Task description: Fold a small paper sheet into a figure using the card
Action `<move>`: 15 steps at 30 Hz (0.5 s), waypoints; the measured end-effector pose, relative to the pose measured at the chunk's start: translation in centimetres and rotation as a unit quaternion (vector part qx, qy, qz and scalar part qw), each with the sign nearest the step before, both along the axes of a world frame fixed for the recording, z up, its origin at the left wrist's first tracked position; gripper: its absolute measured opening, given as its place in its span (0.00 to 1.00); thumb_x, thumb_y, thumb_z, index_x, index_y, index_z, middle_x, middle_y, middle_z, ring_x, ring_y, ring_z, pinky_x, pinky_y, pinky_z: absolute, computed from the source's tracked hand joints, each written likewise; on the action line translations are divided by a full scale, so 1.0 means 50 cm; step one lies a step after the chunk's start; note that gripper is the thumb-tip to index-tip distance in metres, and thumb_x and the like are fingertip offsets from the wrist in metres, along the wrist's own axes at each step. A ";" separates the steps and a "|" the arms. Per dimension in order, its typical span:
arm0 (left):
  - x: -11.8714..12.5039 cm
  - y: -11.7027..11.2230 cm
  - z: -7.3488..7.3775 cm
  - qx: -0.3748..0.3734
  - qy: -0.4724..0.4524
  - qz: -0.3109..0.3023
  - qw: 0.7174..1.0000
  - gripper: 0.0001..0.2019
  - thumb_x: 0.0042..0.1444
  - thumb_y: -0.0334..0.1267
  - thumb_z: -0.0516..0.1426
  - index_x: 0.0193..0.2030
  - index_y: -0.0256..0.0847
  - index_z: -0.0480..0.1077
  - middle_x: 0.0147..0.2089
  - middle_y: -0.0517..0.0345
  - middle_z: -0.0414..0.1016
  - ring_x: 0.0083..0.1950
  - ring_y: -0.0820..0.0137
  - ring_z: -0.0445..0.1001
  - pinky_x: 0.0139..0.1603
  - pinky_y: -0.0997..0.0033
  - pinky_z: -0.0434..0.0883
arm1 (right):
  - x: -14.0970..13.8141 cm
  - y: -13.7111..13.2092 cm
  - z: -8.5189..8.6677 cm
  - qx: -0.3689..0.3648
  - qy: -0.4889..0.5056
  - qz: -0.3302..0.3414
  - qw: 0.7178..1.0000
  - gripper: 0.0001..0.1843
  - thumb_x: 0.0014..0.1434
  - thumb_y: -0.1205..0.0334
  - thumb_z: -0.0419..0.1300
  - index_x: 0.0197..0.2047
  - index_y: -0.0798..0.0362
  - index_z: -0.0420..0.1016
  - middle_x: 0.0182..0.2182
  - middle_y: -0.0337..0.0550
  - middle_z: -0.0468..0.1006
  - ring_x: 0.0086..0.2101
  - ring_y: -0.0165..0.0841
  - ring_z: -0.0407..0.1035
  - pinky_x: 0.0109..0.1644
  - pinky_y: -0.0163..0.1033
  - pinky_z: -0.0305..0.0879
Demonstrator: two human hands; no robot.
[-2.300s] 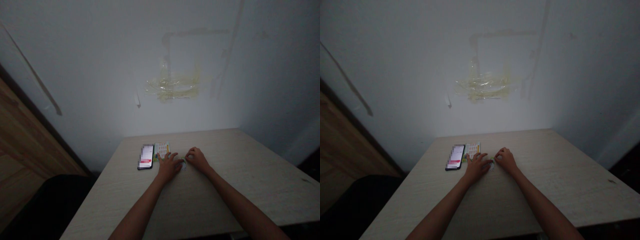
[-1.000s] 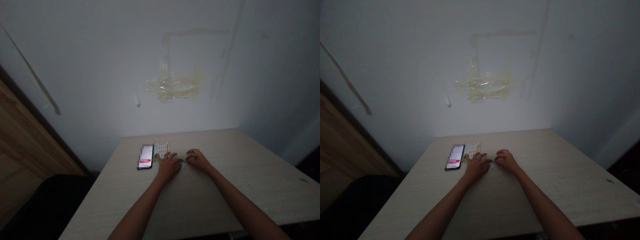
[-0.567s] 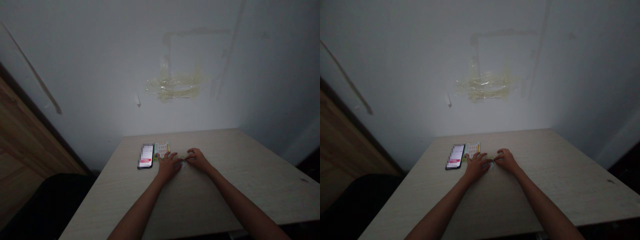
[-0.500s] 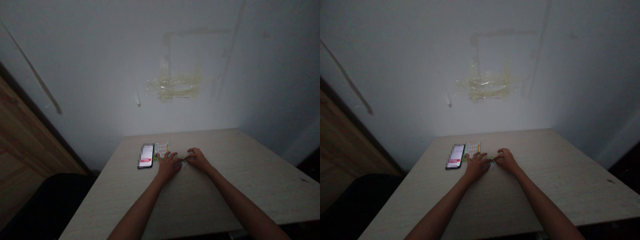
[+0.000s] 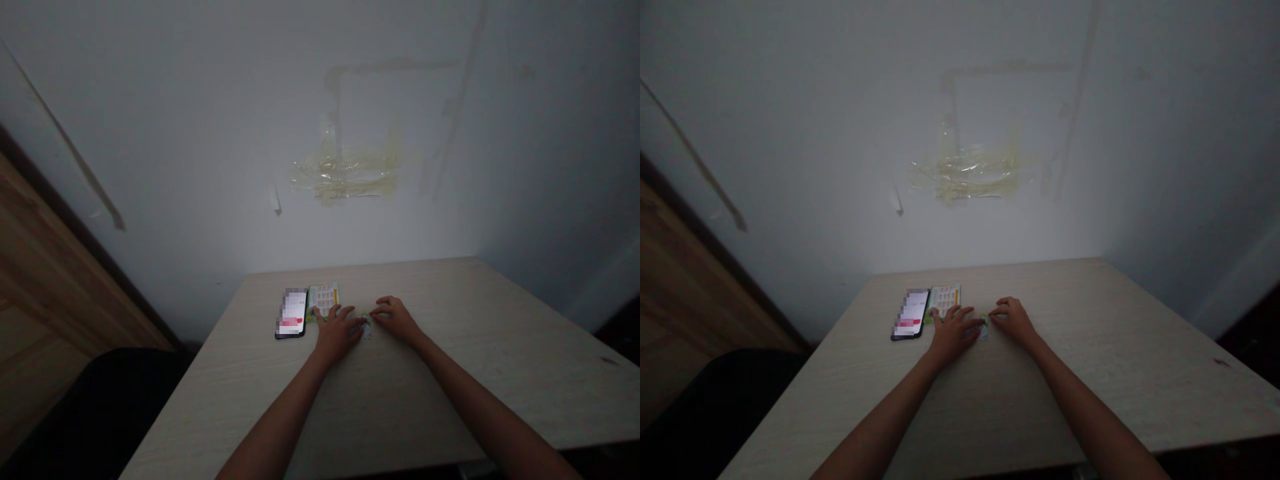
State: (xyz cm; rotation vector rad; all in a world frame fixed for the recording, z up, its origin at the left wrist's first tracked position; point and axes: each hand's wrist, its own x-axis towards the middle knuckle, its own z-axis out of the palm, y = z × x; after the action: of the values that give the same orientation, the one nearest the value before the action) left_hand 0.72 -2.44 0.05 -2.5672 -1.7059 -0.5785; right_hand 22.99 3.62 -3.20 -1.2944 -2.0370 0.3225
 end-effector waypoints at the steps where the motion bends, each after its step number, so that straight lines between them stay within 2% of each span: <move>1: 0.000 0.000 0.000 0.001 0.001 0.000 1.000 0.14 0.62 0.53 0.53 0.54 0.73 0.69 0.65 0.67 0.65 0.68 0.50 0.54 0.59 0.16 0.29 | 0.002 0.001 0.001 -0.005 0.007 -0.001 1.000 0.08 0.55 0.58 0.63 0.38 0.45 0.84 0.46 0.46 0.76 0.49 0.39 0.68 0.58 0.46 0.62; 7: 0.003 -0.002 0.003 -0.001 0.004 0.008 1.000 0.14 0.62 0.53 0.54 0.54 0.71 0.70 0.65 0.65 0.65 0.68 0.50 0.54 0.60 0.17 0.29 | -0.007 -0.007 0.017 -0.008 -0.009 -0.010 1.000 0.07 0.54 0.58 0.63 0.35 0.47 0.82 0.44 0.45 0.75 0.48 0.39 0.67 0.56 0.44 0.62; 15: 0.002 0.000 -0.001 0.000 0.003 0.007 1.000 0.15 0.61 0.53 0.54 0.54 0.72 0.69 0.65 0.66 0.65 0.68 0.49 0.54 0.60 0.17 0.29 | -0.031 -0.025 0.034 0.009 -0.081 -0.068 0.994 0.07 0.56 0.56 0.62 0.38 0.48 0.77 0.42 0.45 0.73 0.45 0.37 0.67 0.52 0.41 0.61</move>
State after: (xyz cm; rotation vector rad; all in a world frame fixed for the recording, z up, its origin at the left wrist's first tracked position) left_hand 0.84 -2.43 0.02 -2.5522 -1.7193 -0.5697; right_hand 21.41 2.38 -1.48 -1.4813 -2.0655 0.1418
